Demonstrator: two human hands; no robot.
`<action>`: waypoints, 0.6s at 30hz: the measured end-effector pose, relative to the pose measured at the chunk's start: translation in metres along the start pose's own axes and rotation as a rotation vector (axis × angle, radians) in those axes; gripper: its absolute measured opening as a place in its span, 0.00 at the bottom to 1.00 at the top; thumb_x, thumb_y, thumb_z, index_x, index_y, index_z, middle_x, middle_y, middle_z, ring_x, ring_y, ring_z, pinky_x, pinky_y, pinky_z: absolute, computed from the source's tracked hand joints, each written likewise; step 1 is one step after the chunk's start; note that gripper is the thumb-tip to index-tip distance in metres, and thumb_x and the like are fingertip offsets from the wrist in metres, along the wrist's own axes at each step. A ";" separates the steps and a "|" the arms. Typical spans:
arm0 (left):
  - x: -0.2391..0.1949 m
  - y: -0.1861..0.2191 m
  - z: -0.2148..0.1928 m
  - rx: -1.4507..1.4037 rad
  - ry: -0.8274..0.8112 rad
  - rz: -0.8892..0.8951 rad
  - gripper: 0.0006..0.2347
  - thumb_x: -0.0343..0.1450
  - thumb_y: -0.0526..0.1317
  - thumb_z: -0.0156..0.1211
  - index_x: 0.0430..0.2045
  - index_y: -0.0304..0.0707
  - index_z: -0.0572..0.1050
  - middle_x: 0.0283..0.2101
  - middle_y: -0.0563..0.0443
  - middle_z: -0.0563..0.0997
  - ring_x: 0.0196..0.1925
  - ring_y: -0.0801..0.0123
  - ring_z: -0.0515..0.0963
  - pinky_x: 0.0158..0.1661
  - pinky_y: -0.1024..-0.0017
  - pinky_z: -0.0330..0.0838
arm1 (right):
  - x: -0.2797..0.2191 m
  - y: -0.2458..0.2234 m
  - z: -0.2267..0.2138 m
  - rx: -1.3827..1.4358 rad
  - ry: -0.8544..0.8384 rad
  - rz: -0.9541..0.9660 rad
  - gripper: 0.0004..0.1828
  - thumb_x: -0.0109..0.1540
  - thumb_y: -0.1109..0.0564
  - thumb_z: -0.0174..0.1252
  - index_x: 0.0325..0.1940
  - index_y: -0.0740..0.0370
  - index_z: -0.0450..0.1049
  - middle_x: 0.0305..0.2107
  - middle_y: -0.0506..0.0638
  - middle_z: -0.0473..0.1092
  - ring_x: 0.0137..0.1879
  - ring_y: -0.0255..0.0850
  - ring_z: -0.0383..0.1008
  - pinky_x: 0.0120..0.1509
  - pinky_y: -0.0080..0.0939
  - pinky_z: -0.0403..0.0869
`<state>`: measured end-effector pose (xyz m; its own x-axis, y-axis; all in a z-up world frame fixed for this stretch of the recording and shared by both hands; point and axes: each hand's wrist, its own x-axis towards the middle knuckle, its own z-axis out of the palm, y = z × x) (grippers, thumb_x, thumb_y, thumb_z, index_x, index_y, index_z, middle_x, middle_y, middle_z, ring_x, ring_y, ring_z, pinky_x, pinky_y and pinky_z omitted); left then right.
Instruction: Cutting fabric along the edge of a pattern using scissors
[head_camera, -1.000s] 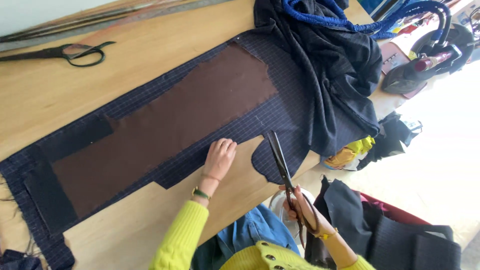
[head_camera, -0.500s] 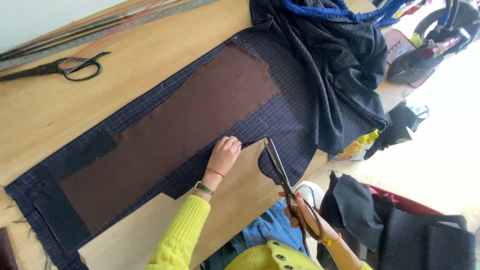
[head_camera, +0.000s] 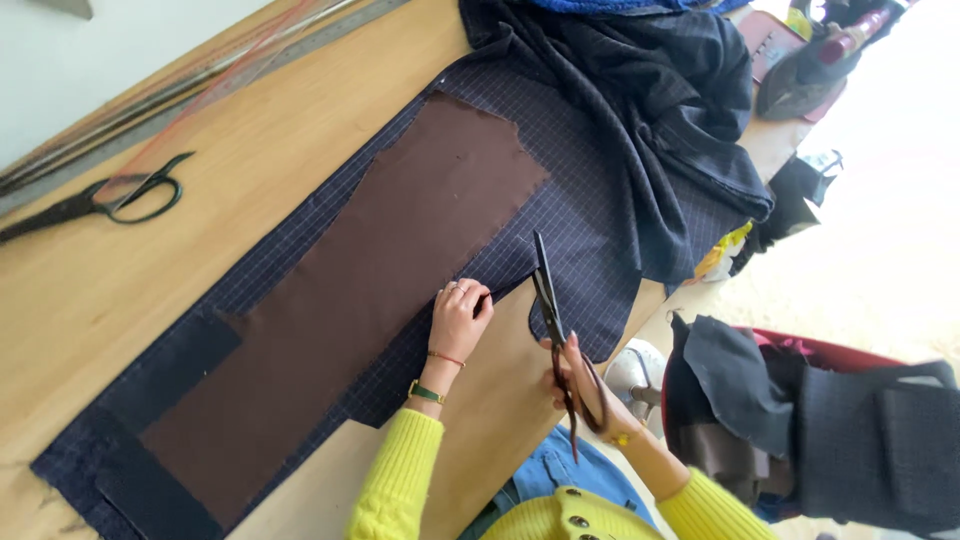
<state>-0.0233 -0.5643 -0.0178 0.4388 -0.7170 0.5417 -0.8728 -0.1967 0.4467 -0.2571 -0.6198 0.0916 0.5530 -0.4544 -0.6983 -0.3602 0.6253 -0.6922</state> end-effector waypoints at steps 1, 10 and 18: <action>0.000 -0.001 0.000 -0.006 -0.006 0.011 0.03 0.67 0.41 0.62 0.32 0.51 0.77 0.34 0.56 0.77 0.39 0.64 0.79 0.37 0.67 0.74 | 0.000 -0.003 0.009 0.010 0.008 -0.003 0.44 0.67 0.23 0.35 0.75 0.55 0.56 0.33 0.53 0.63 0.30 0.39 0.57 0.35 0.38 0.58; 0.002 -0.002 -0.007 -0.162 -0.058 -0.043 0.03 0.67 0.39 0.63 0.31 0.49 0.78 0.36 0.55 0.78 0.40 0.61 0.80 0.39 0.65 0.74 | 0.007 -0.012 0.066 0.054 0.163 -0.025 0.49 0.64 0.19 0.37 0.75 0.56 0.55 0.36 0.52 0.63 0.35 0.38 0.59 0.35 0.34 0.57; 0.003 0.000 -0.011 -0.182 -0.063 -0.081 0.03 0.67 0.40 0.64 0.32 0.52 0.79 0.36 0.59 0.78 0.41 0.64 0.79 0.41 0.66 0.74 | 0.011 0.011 0.087 0.011 0.221 0.035 0.48 0.63 0.18 0.38 0.74 0.51 0.59 0.36 0.49 0.65 0.37 0.36 0.62 0.38 0.33 0.63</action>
<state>-0.0195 -0.5589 -0.0086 0.4870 -0.7454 0.4552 -0.7793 -0.1355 0.6118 -0.1893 -0.5623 0.0919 0.3614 -0.5596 -0.7458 -0.3674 0.6497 -0.6655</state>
